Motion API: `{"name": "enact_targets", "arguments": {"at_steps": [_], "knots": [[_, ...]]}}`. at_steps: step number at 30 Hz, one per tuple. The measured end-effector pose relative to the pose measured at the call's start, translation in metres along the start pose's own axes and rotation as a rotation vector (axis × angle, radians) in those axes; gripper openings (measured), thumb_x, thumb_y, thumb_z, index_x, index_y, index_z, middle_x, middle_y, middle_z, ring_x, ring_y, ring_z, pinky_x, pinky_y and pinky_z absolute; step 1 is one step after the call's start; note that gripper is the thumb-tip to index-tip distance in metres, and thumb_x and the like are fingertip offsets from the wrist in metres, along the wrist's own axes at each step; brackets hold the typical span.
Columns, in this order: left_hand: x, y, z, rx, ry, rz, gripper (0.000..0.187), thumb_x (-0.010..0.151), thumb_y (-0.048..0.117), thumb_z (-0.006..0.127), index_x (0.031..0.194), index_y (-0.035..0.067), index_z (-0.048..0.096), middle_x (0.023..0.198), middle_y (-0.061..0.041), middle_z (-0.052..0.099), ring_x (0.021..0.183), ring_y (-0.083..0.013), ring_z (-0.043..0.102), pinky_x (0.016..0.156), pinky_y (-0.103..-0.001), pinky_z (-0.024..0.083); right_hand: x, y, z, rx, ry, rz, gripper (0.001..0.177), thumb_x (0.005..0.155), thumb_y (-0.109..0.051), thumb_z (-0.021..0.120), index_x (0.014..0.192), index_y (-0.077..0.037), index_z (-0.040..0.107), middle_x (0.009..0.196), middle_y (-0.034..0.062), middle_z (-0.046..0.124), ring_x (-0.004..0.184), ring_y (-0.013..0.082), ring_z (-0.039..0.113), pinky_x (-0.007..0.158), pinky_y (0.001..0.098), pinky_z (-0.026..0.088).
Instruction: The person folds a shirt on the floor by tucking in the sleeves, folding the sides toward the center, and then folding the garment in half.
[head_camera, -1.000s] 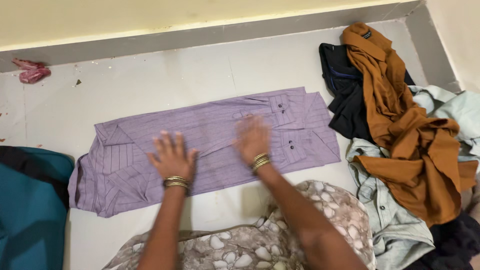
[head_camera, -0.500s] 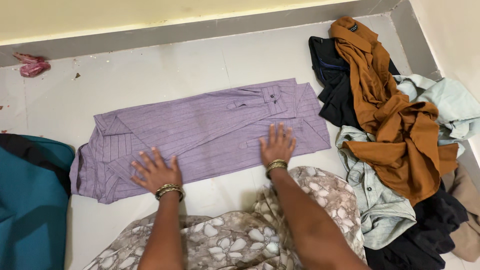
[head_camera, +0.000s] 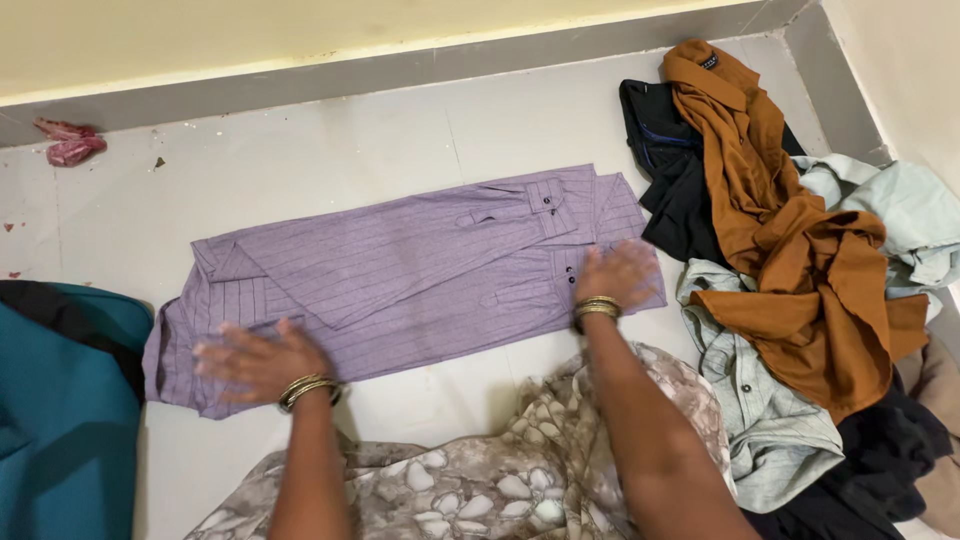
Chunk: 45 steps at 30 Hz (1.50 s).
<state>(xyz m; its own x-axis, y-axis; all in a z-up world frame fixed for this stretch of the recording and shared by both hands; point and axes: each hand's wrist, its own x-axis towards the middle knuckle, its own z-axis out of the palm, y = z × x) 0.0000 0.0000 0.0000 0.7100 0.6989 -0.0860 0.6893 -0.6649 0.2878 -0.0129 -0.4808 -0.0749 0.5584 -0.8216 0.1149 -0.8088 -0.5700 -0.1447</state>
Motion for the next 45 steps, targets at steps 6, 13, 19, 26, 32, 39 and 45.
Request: {"name": "enact_targets", "arguments": {"at_steps": [6, 13, 19, 26, 32, 39, 45], "knots": [[-0.064, 0.074, 0.028, 0.265, -0.176, 0.720, 0.078, 0.095, 0.068, 0.035, 0.161, 0.027, 0.023, 0.172, -0.009, -0.002, 0.156, -0.0332, -0.005, 0.119, -0.065, -0.004, -0.119, -0.125, -0.020, -0.061, -0.343, -1.048, 0.083, 0.094, -0.067, 0.046, 0.162, -0.026, 0.020, 0.171, 0.0099, 0.008, 0.156, 0.0356, 0.005, 0.120, 0.0610, 0.002], [-0.049, 0.063, 0.037, 0.355, -0.253, 0.736, 0.078, 0.093, 0.073, 0.033, 0.159, 0.032, 0.026, 0.170, -0.005, 0.010, 0.155, -0.0350, 0.006, 0.119, -0.065, 0.001, -0.127, -0.142, -0.055, -0.246, -0.588, -1.026, 0.071, 0.100, -0.066, 0.029, 0.162, -0.033, 0.014, 0.171, 0.0049, 0.001, 0.156, 0.0318, -0.001, 0.121, 0.0635, 0.000], [0.000, 0.013, 0.034, 0.256, -0.131, 0.472, 0.083, 0.094, 0.072, 0.033, 0.161, 0.024, 0.025, 0.170, -0.013, 0.009, 0.156, -0.0388, 0.003, 0.119, -0.064, 0.000, -0.058, -0.097, -0.053, -0.306, -0.425, -0.676, 0.074, 0.099, -0.069, 0.024, 0.162, -0.033, 0.012, 0.171, 0.0052, 0.001, 0.156, 0.0326, 0.000, 0.121, 0.0630, -0.001], [0.027, -0.005, 0.021, 0.084, 0.027, 0.219, 0.088, 0.097, 0.066, 0.036, 0.166, 0.012, 0.024, 0.171, -0.022, 0.001, 0.157, -0.0408, -0.004, 0.119, -0.068, -0.001, -0.010, -0.072, -0.039, -0.079, -0.280, -0.234, 0.079, 0.096, -0.070, 0.029, 0.162, -0.027, 0.018, 0.169, 0.0112, 0.005, 0.154, 0.0374, 0.002, 0.116, 0.0685, -0.001], [-0.002, 0.091, 0.054, 0.195, -0.119, 0.769, 0.078, 0.096, 0.068, 0.036, 0.160, 0.026, 0.027, 0.172, -0.010, 0.004, 0.157, -0.0357, 0.000, 0.120, -0.067, 0.000, -0.082, -0.165, -0.027, -0.038, -0.478, -0.828, 0.078, 0.091, -0.066, 0.050, 0.158, -0.032, 0.032, 0.171, 0.0102, 0.013, 0.157, 0.0303, 0.007, 0.124, 0.0602, 0.000], [-0.002, 0.118, 0.049, 0.367, -0.296, 0.744, 0.076, 0.093, 0.070, 0.034, 0.159, 0.034, 0.027, 0.170, -0.007, 0.010, 0.156, -0.0363, 0.000, 0.118, -0.068, 0.000, -0.099, -0.213, -0.046, -0.128, -0.496, -1.079, 0.071, 0.098, -0.067, 0.030, 0.160, -0.033, 0.023, 0.171, 0.0049, 0.004, 0.157, 0.0312, -0.001, 0.122, 0.0631, -0.001], [0.041, 0.090, 0.050, 0.278, -0.162, 0.641, 0.078, 0.092, 0.070, 0.037, 0.158, 0.029, 0.030, 0.169, -0.010, 0.013, 0.153, -0.0417, 0.002, 0.113, -0.073, 0.002, -0.033, -0.199, -0.061, -0.291, -0.523, -0.858, 0.076, 0.097, -0.072, 0.020, 0.162, -0.033, 0.011, 0.171, 0.0022, -0.004, 0.156, 0.0297, -0.005, 0.121, 0.0613, -0.004]]}}
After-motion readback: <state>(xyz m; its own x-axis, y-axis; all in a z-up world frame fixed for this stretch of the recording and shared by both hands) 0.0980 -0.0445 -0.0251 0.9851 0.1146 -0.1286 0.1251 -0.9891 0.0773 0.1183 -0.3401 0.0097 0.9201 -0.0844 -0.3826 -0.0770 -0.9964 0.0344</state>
